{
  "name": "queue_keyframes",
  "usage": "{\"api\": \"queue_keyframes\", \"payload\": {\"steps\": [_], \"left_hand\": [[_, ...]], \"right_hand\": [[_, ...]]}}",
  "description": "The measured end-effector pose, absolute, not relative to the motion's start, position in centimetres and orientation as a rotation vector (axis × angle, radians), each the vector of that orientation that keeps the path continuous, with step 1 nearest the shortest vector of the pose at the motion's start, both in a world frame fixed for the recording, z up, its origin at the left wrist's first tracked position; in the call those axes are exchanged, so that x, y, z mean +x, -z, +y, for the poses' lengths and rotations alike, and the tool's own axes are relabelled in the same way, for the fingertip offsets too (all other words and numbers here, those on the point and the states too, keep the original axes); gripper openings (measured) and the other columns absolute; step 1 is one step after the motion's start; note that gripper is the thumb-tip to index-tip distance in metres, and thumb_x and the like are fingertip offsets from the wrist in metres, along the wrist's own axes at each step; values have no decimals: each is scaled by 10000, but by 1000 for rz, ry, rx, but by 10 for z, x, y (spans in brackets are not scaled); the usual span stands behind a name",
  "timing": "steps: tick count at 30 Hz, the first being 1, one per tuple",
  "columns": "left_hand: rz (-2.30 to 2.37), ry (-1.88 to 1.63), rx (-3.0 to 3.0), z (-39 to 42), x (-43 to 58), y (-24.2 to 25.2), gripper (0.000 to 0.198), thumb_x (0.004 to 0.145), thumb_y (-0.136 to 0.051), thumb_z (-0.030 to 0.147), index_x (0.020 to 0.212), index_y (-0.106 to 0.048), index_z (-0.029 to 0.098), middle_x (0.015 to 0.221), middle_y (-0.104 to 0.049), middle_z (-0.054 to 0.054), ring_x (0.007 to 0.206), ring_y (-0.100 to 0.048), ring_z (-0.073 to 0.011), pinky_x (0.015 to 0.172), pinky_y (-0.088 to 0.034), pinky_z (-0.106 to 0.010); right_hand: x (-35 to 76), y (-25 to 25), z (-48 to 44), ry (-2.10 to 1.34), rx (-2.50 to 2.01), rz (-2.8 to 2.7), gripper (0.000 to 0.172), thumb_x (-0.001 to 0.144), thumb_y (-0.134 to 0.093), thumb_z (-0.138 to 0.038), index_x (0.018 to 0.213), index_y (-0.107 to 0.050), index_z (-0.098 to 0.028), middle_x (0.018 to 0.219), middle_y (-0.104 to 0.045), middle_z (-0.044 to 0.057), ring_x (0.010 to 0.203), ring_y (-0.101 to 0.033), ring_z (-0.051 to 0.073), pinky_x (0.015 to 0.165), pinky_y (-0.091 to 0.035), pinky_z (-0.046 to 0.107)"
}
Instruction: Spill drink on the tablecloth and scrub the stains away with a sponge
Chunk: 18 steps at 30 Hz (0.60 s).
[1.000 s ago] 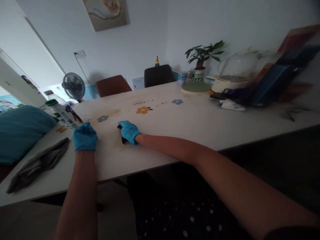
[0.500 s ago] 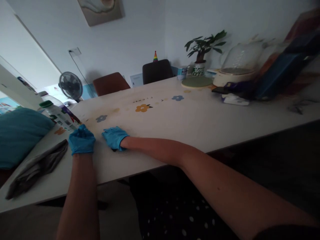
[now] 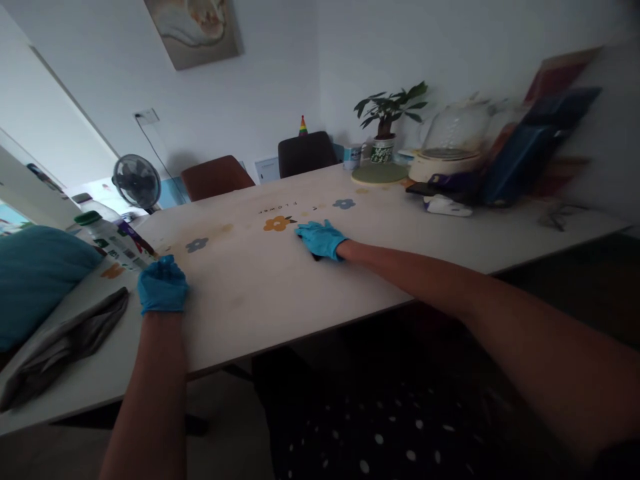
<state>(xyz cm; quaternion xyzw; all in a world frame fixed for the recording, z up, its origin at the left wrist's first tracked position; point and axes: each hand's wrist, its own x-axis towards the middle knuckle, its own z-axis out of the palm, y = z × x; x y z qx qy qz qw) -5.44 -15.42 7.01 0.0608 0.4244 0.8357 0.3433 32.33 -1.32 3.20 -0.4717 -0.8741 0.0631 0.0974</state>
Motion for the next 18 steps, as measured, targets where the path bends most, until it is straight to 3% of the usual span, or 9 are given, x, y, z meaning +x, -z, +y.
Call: {"api": "queue_keyframes", "payload": {"steps": [3, 9, 18], "left_hand": [[1144, -2149, 188, -154, -51, -72, 215, 984, -389, 86, 840, -528, 165, 784, -628, 13, 630, -571, -72, 544, -468, -148], [1171, -2137, 191, -154, -43, -78, 251, 997, -370, 81, 860, -568, 149, 794, -632, 15, 646, -592, -58, 538, -460, -151], [1192, -2126, 189, -154, -43, -79, 265, 1005, -373, 79, 842, -565, 162, 798, -629, 13, 641, -594, -60, 507, -457, -155]], "right_hand": [[358, -35, -8, -226, -1564, -2498, 576, 1041, -422, -278, 1600, -557, -241, 1711, -433, 92, 1571, -386, 394, 1271, -225, 729], [365, -34, -22, -216, -1559, -2441, 562, 1060, -401, -268, 1582, -577, -155, 1682, -467, 128, 1525, -480, 322, 1295, -331, 483], [251, -36, -105, -255, -1184, -2580, 516, 1049, -414, -324, 1467, -640, -122, 1634, -517, 192, 1501, -480, 383, 1238, -348, 632]]}}
